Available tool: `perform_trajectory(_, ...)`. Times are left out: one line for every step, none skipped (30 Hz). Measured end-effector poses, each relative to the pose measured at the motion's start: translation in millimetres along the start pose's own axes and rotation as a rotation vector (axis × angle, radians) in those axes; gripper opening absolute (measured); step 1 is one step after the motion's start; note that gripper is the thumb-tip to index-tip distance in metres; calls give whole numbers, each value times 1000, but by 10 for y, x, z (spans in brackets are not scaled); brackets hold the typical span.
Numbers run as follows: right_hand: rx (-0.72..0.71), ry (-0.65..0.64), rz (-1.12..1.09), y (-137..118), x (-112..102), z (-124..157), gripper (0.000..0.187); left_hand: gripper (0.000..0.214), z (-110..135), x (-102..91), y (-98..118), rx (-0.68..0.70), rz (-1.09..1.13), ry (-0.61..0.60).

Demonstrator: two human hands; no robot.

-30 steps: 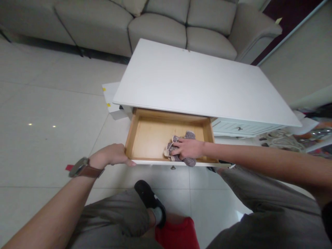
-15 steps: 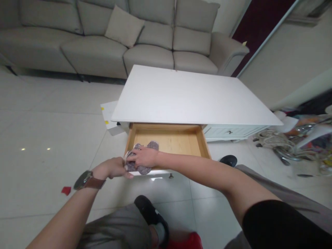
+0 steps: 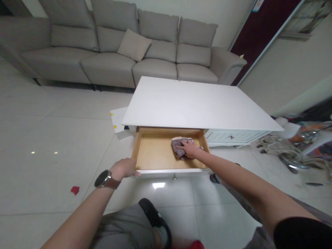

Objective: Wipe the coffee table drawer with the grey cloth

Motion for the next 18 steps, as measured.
perform_trajectory(75,-105,-65,154,181,40,74,67,11,17,12,7,3,22)
perform_trajectory(102,-158,-106,254,328,77,77,64,23,33,26,22,17,38)
perform_trajectory(103,-196,-144,315,453,101,81,58,35,53,43,49,34,37)
perform_trajectory(81,-211,-168,339,546,111,84,51,46,75,66,89,44,20)
perform_trajectory(52,-213,-183,339,613,106,87,44,59,95,93,136,46,-2)
perform_trajectory(31,-221,-197,328,664,90,89,38,74,110,119,185,42,-20)
perform_trajectory(21,-233,-203,312,702,65,92,35,88,117,141,227,38,-28)
perform_trajectory(23,-246,-202,297,728,34,96,34,100,119,156,257,37,-30)
perform_trajectory(28,-253,-203,286,743,0,99,33,107,116,165,276,43,-26)
perform_trajectory(30,-253,-207,279,747,-34,102,32,108,110,169,287,56,-21)
perform_trajectory(26,-247,-212,277,743,-68,103,30,104,106,173,294,70,-25)
perform_trajectory(19,-234,-217,282,732,-101,105,26,95,101,176,298,80,-34)
perform_trajectory(13,-222,-222,294,718,-134,106,23,83,93,178,297,88,-43)
perform_trajectory(14,-219,-225,315,704,-168,107,21,68,82,178,292,98,-50)
perform_trajectory(24,-219,-226,343,690,-204,109,19,51,67,174,283,113,-53)
perform_trajectory(42,-221,-225,376,673,-242,111,17,33,53,169,276,131,-59)
perform_trajectory(61,-222,-223,410,655,-286,112,16,14,42,161,271,152,-66)
perform_trajectory(82,-221,-220,444,635,-334,113,14,-4,33,153,269,175,-71)
Point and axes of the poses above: each hand's wrist, its own z-axis away from the middle knuckle, its own x-axis out of the palm, y = z × x, the point moved 5 cm from there along -z, towards the middle knuckle, and after that the axes turned 14 degrees about -y, right-handed, at the moved point
